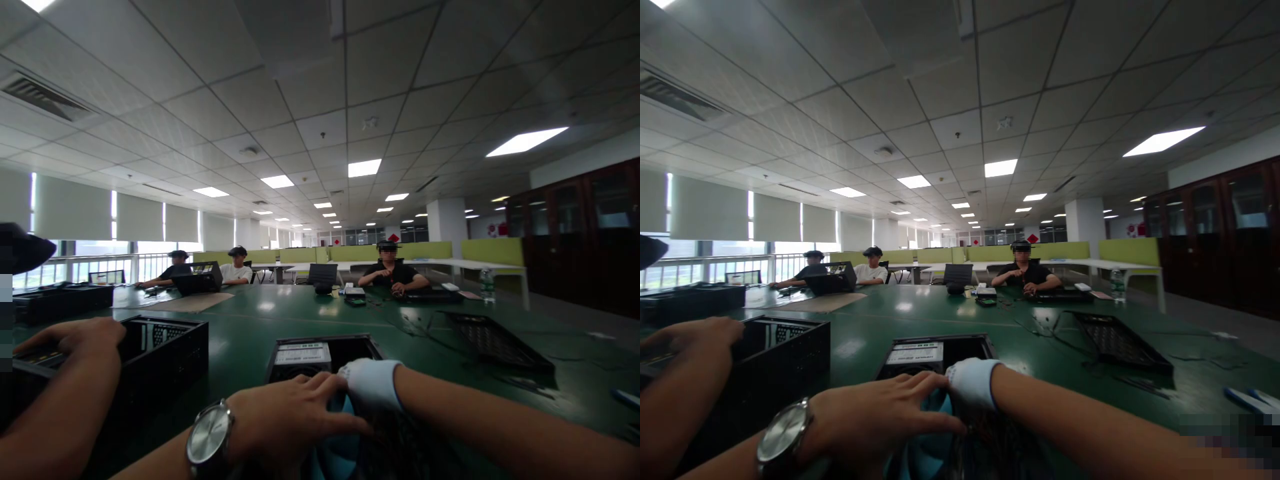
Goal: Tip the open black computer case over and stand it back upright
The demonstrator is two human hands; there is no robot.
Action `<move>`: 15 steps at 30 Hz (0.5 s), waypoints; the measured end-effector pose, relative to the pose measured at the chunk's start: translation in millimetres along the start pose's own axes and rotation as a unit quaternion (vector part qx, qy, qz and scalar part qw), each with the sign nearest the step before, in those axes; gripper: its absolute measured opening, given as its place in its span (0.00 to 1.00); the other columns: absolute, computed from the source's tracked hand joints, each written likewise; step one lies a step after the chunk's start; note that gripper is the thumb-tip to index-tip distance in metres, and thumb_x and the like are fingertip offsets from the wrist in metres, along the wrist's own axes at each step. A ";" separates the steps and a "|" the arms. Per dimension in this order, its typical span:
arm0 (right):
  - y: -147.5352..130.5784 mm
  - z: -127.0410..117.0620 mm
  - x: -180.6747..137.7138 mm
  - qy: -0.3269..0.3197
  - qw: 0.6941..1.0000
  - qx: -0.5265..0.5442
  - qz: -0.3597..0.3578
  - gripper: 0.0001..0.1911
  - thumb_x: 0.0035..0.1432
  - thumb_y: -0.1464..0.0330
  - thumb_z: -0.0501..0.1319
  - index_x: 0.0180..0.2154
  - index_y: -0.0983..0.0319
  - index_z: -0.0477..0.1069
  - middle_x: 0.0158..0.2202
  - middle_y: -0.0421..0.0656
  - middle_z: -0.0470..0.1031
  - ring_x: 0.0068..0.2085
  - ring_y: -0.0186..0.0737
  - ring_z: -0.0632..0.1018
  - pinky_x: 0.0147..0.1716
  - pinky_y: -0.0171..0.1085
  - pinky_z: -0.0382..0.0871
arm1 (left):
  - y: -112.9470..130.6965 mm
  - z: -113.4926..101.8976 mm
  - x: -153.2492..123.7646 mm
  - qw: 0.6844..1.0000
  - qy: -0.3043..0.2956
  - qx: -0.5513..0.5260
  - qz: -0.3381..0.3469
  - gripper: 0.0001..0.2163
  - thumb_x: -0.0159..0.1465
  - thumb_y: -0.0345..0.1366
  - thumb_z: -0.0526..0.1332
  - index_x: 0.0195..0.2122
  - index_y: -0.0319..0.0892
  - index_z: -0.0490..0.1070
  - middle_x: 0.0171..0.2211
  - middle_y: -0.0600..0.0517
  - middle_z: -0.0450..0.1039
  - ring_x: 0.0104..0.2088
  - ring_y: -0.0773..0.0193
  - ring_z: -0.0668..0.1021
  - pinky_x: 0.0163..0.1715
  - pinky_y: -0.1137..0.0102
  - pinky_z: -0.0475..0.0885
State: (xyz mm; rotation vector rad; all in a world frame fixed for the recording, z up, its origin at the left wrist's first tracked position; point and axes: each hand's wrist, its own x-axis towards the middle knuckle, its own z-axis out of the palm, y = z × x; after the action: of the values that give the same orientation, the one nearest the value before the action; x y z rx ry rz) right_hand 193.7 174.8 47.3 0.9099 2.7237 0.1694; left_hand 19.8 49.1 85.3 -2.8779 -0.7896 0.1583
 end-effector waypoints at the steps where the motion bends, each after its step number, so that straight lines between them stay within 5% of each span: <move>1: 6.1 -5.6 -13.6 0.006 1.000 -0.030 -0.001 0.21 0.51 0.70 0.71 0.48 0.62 0.78 0.45 0.49 0.79 0.44 0.53 0.80 0.40 0.40 0.72 | -3.6 1.8 3.6 1.000 -0.005 -0.002 0.002 0.51 0.50 0.36 0.74 0.70 0.62 0.46 0.67 0.44 0.48 0.62 0.38 0.66 0.55 0.50 0.69; 7: 21.7 -25.4 -94.8 0.173 0.984 0.038 -0.009 0.18 0.56 0.69 0.69 0.50 0.58 0.75 0.45 0.46 0.76 0.46 0.46 0.77 0.45 0.39 0.70 | -20.8 29.2 25.3 0.999 -0.025 0.023 -0.007 0.50 0.48 0.37 0.75 0.69 0.64 0.50 0.65 0.44 0.54 0.59 0.40 0.70 0.50 0.52 0.72; 11: -9.7 -20.5 -134.1 0.255 0.945 0.185 -0.083 0.10 0.62 0.66 0.66 0.46 0.56 0.75 0.43 0.41 0.76 0.42 0.39 0.77 0.43 0.34 0.70 | -35.0 53.9 41.4 0.997 -0.061 0.028 -0.037 0.48 0.47 0.40 0.75 0.68 0.59 0.54 0.64 0.42 0.59 0.60 0.39 0.69 0.53 0.50 0.69; 15: -57.3 -20.0 -165.3 0.283 0.933 0.149 -0.162 0.14 0.64 0.58 0.65 0.50 0.53 0.73 0.42 0.43 0.76 0.40 0.40 0.78 0.38 0.35 0.73 | -36.5 55.4 40.0 0.997 -0.039 0.040 -0.060 0.42 0.52 0.41 0.74 0.67 0.56 0.58 0.65 0.40 0.60 0.62 0.39 0.68 0.56 0.47 0.66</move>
State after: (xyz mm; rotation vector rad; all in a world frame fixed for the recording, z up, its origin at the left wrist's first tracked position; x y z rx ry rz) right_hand 282.2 28.9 90.4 0.5101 3.4655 -0.0633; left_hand 28.0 107.2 34.8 -2.7539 -0.9452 0.2829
